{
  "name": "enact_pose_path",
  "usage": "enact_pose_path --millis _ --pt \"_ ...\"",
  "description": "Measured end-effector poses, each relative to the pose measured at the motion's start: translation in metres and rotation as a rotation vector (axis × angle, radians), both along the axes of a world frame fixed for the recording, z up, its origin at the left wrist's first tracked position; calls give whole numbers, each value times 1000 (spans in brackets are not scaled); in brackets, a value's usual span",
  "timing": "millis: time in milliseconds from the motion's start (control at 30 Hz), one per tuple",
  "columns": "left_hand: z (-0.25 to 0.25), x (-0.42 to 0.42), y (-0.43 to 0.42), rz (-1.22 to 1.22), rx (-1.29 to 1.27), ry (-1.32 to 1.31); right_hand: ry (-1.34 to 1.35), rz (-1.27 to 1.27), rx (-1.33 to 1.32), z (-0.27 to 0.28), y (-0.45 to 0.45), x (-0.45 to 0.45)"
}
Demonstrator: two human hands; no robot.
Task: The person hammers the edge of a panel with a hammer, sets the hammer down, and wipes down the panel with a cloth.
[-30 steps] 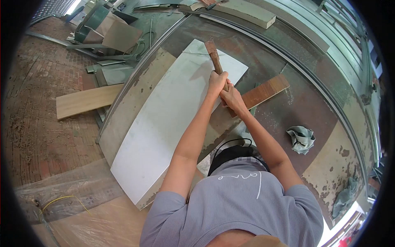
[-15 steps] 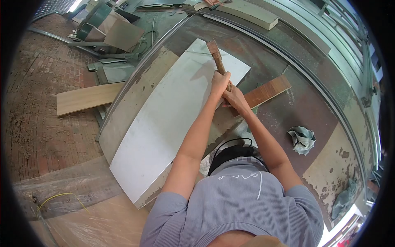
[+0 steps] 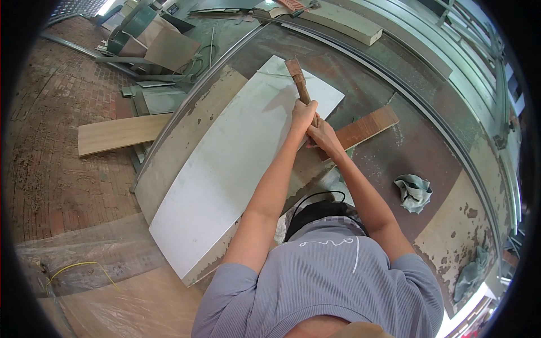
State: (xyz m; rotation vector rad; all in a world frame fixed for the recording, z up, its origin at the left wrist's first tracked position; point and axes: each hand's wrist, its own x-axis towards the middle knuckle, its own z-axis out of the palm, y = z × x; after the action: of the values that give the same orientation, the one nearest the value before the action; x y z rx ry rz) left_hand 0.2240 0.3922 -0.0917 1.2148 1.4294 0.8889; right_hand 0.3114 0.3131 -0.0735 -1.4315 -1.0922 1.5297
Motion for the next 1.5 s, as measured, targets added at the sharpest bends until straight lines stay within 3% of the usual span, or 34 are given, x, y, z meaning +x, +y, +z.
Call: enact_pose_path --millis 467,767,1067,1500 --pt "11 4 0 1 8 53 15 -9 50 2 -2 6" --pt "61 15 -59 -60 29 5 -17 -126 62 45 -56 10" --pt "26 20 -75 -145 -13 35 -30 -158 41 41 -84 10" --pt "29 15 -85 -151 -21 86 -74 -115 -27 -1 -82 5"
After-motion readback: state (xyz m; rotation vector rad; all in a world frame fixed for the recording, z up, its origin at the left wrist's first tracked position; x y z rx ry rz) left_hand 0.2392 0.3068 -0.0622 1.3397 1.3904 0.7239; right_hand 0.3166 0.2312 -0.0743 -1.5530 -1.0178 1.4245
